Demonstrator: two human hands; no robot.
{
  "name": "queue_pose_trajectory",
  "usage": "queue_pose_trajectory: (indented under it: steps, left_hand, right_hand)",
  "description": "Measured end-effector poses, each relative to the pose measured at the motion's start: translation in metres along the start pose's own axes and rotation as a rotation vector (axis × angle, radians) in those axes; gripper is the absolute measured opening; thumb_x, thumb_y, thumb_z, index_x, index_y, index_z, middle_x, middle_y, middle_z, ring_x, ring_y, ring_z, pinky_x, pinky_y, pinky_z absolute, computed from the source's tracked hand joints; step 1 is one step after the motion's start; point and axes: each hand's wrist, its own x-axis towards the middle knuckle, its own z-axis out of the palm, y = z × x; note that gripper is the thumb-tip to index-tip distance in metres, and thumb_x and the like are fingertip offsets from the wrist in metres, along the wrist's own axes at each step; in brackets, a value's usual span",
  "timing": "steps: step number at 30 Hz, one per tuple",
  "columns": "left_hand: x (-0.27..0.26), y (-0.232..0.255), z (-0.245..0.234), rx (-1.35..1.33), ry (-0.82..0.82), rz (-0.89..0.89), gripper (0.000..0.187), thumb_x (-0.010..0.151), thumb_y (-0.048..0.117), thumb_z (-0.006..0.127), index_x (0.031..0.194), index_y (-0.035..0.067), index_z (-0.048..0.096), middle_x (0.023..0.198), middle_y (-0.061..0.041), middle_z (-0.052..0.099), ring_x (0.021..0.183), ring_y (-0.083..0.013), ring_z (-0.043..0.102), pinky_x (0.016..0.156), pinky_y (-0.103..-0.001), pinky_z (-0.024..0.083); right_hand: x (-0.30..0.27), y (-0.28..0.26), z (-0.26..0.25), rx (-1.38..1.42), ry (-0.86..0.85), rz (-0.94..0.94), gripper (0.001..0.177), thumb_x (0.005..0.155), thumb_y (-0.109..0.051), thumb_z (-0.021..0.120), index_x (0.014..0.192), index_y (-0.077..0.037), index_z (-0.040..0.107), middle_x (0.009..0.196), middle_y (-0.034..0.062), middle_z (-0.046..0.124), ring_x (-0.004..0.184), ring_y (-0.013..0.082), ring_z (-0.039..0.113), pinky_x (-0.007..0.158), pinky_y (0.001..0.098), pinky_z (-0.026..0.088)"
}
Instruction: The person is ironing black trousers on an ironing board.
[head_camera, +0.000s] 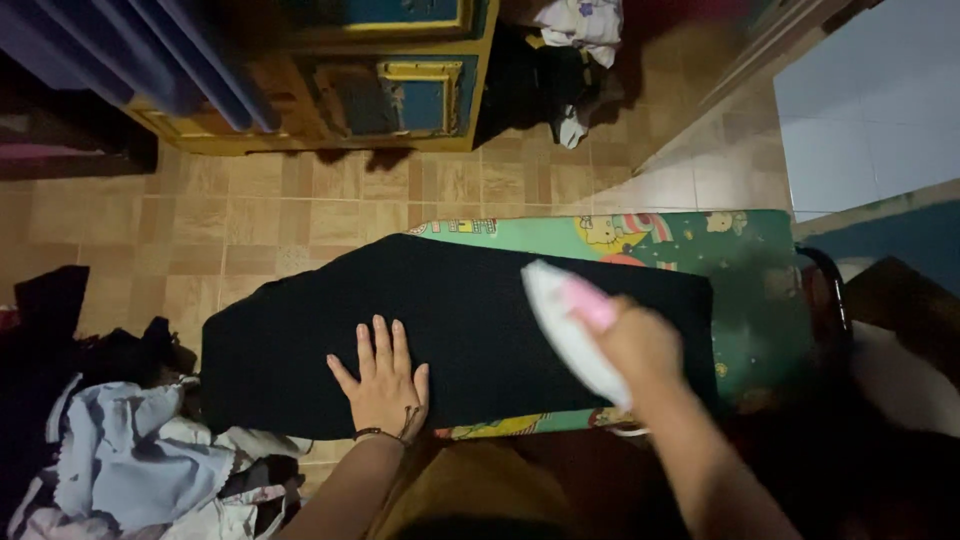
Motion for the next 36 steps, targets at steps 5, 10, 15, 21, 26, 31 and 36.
queue_pose_trajectory:
  steps: [5,10,15,21,26,31,36]
  left_hand:
    - [0.001,0.002,-0.006,0.033,-0.052,-0.021,0.075,0.096,0.050,0.040,0.159,0.014,0.023,0.167,-0.012,0.018,0.155,-0.0323,0.012,0.116,-0.072,0.005]
    - [-0.001,0.002,-0.005,0.064,-0.017,-0.014,0.075,0.096,0.050,0.040,0.160,0.014,0.024,0.168,-0.011,0.019,0.156,-0.0325,0.013,0.117,-0.072,0.007]
    - [0.002,-0.001,0.013,-0.055,0.122,0.018,0.075,0.094,0.048,0.041,0.159,0.013,0.026,0.166,-0.013,0.022,0.154,-0.0342,0.015,0.116,-0.074,0.007]
    - [0.003,0.001,0.011,0.021,0.076,0.008,0.074,0.096,0.049,0.040,0.160,0.013,0.025,0.167,-0.013,0.020,0.156,-0.0329,0.014,0.117,-0.073,0.006]
    - [0.001,0.001,0.009,0.025,0.051,-0.011,0.075,0.095,0.049,0.040,0.160,0.013,0.025,0.168,-0.012,0.020,0.155,-0.0328,0.013,0.116,-0.072,0.005]
    - [-0.001,0.003,0.004,0.042,0.006,-0.020,0.074,0.096,0.049,0.040,0.159,0.014,0.025,0.168,-0.012,0.020,0.155,-0.0323,0.013,0.117,-0.070,0.005]
    - [0.000,0.000,0.005,0.008,0.018,-0.019,0.074,0.096,0.048,0.041,0.159,0.013,0.025,0.168,-0.011,0.019,0.155,-0.0315,0.013,0.117,-0.071,0.005]
  right_hand:
    - [0.057,0.107,-0.006,0.144,0.166,0.252,0.076,0.086,-0.076,0.063,0.098,-0.003,0.075,0.085,0.0241,0.075,0.080,0.0411,0.075,0.068,0.0510,0.060]
    - [0.061,0.175,0.000,0.295,0.156,0.486,0.075,0.093,-0.074,0.065,0.090,0.001,0.077,0.070,0.0210,0.072,0.068,0.0368,0.075,0.063,0.0480,0.058]
    - [0.034,0.172,-0.011,0.279,0.150,0.412,0.072,0.094,-0.071,0.065,0.086,-0.001,0.078,0.068,0.0213,0.072,0.069,0.0374,0.075,0.067,0.0480,0.058]
    - [0.048,0.196,-0.004,0.302,0.064,0.425,0.072,0.092,-0.070,0.067,0.084,0.001,0.077,0.069,0.0231,0.073,0.070,0.0388,0.076,0.067,0.0491,0.058]
    - [0.040,0.163,-0.011,0.301,-0.012,0.413,0.072,0.091,-0.070,0.069,0.084,0.002,0.077,0.070,0.0243,0.074,0.070,0.0398,0.076,0.067,0.0498,0.058]
    - [-0.061,-0.025,-0.028,0.034,-0.154,-0.199,0.063,0.078,-0.073,0.064,0.101,-0.015,0.075,0.085,0.0166,0.076,0.077,0.0382,0.075,0.070,0.0511,0.059]
    - [-0.045,-0.076,-0.021,-0.025,-0.092,-0.340,0.065,0.081,-0.073,0.063,0.100,-0.012,0.073,0.082,0.0181,0.075,0.073,0.0384,0.074,0.067,0.0504,0.059]
